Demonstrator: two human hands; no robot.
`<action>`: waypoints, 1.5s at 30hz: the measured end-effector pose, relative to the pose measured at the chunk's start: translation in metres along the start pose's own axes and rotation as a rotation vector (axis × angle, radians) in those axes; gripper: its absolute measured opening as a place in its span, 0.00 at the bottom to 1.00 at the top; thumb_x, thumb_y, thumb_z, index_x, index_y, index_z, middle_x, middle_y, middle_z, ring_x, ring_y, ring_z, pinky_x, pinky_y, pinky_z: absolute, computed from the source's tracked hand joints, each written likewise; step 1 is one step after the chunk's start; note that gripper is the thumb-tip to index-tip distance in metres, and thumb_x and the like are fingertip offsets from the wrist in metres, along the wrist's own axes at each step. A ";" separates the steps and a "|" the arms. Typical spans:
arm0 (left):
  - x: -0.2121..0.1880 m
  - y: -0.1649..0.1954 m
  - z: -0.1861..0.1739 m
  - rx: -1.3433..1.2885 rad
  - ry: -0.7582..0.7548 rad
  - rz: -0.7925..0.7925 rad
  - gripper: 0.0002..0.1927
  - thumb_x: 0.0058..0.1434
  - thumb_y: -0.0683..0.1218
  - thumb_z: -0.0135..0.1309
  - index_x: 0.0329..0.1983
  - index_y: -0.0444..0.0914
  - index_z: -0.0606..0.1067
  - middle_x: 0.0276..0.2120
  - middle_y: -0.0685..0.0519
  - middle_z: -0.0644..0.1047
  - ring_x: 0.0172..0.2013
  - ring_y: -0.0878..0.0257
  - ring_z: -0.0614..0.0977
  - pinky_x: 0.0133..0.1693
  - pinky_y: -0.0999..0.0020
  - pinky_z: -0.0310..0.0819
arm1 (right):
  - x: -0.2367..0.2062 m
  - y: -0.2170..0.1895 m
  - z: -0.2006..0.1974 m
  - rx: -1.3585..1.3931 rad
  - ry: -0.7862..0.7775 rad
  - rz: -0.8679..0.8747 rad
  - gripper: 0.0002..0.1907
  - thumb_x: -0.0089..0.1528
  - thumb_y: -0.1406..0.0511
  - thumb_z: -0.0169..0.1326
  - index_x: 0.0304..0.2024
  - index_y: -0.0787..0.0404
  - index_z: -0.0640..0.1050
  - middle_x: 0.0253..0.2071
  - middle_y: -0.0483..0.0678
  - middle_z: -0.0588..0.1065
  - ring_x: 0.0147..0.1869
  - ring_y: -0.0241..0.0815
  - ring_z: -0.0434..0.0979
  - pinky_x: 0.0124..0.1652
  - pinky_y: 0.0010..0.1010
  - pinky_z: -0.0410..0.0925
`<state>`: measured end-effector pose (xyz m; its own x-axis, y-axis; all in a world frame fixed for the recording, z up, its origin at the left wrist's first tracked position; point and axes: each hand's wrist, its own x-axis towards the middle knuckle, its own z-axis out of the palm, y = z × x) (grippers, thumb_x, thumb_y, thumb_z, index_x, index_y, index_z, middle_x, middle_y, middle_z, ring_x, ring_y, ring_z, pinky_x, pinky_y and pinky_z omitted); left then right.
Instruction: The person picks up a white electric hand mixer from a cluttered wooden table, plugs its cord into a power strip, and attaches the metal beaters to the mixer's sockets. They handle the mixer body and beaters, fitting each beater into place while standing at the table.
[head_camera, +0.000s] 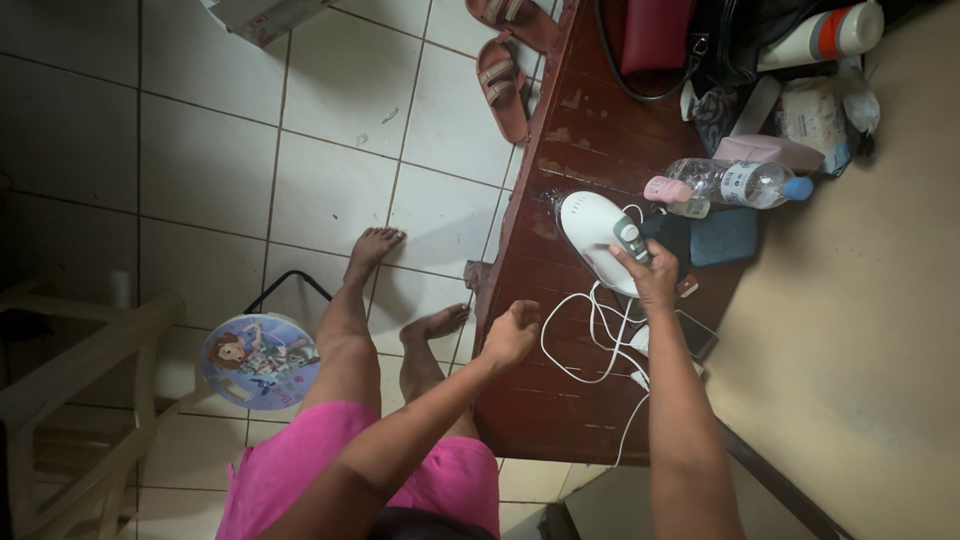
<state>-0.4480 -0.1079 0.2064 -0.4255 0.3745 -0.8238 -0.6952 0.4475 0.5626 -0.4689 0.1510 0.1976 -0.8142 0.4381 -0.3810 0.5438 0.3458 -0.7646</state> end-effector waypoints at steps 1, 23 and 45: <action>0.001 -0.001 0.000 -0.001 -0.005 0.005 0.19 0.58 0.41 0.46 0.54 0.39 0.66 0.48 0.51 0.76 0.51 0.58 0.76 0.53 0.67 0.68 | 0.000 0.001 0.001 0.013 0.003 0.003 0.15 0.51 0.59 0.65 0.32 0.64 0.78 0.29 0.43 0.76 0.30 0.29 0.71 0.34 0.22 0.66; 0.017 -0.023 0.018 -0.004 0.011 0.048 0.20 0.56 0.41 0.48 0.53 0.37 0.67 0.47 0.48 0.76 0.51 0.57 0.77 0.52 0.66 0.69 | 0.003 0.022 -0.005 -0.463 -0.001 -0.127 0.20 0.50 0.53 0.67 0.30 0.62 0.78 0.23 0.48 0.74 0.25 0.37 0.71 0.30 0.31 0.65; 0.019 -0.045 0.008 0.055 0.042 0.057 0.19 0.56 0.41 0.48 0.52 0.37 0.67 0.46 0.48 0.77 0.48 0.56 0.78 0.50 0.66 0.70 | 0.010 0.008 0.054 -0.035 0.303 0.238 0.21 0.55 0.55 0.64 0.28 0.68 0.75 0.21 0.52 0.72 0.22 0.41 0.70 0.23 0.32 0.63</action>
<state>-0.4206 -0.1147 0.1662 -0.4883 0.3666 -0.7919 -0.6370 0.4706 0.6106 -0.4839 0.1136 0.1598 -0.5700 0.7332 -0.3709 0.7215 0.2306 -0.6529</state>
